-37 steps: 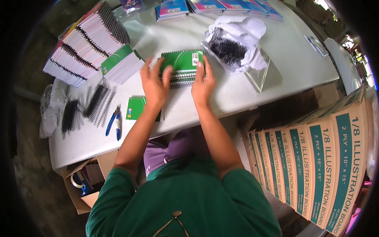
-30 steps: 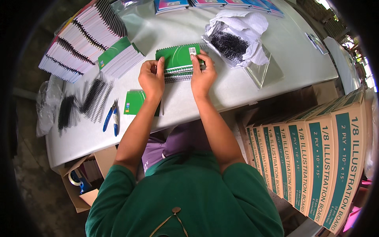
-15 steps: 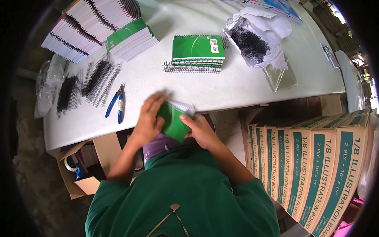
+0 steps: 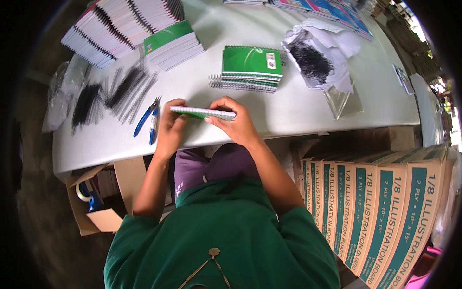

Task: The person assembles notebooks by threading a spiral coil into the punched holes of small green notebooks, occasionally using pliers to trim or secure the coil ends, and then stacks the finished notebooks together.

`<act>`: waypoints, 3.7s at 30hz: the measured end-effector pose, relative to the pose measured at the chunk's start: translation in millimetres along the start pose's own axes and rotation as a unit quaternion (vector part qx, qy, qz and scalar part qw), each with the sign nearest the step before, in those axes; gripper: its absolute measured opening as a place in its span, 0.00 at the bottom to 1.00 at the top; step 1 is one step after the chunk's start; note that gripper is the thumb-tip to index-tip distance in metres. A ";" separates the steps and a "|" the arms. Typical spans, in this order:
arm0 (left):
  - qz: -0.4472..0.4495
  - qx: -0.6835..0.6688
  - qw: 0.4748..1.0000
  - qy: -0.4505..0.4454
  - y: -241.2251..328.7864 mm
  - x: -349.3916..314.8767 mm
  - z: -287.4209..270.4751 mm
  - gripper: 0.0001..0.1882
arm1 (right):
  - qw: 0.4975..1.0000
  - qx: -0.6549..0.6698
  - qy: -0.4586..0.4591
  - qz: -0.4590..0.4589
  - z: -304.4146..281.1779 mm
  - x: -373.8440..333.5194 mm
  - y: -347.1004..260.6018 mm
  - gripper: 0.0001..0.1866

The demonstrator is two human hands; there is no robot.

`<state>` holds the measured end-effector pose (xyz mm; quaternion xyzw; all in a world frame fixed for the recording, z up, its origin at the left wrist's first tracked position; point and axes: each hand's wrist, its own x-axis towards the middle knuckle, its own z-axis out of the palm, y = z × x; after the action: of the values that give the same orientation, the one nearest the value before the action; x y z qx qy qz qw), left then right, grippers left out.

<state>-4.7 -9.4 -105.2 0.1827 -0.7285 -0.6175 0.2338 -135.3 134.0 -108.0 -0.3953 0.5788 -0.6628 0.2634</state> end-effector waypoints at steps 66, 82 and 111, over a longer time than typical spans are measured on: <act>0.351 0.434 0.799 0.223 -20.9 5.1 -51.6 0.59 | 0.958 -0.140 0.020 -0.250 44.8 -33.0 8.4 0.22; 0.452 0.544 0.694 0.135 3.5 -9.6 -26.6 0.55 | 0.964 -0.167 0.046 -0.201 49.8 -32.8 12.9 0.25; 0.427 0.455 0.772 0.116 1.9 12.2 -1.4 0.66 | 0.978 -0.140 0.024 -0.154 54.4 -20.6 12.2 0.22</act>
<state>-13.9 -17.0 -101.7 0.0079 -0.8948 -0.0241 0.4458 -80.2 117.9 -123.4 -0.4968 0.6040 -0.6172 0.0864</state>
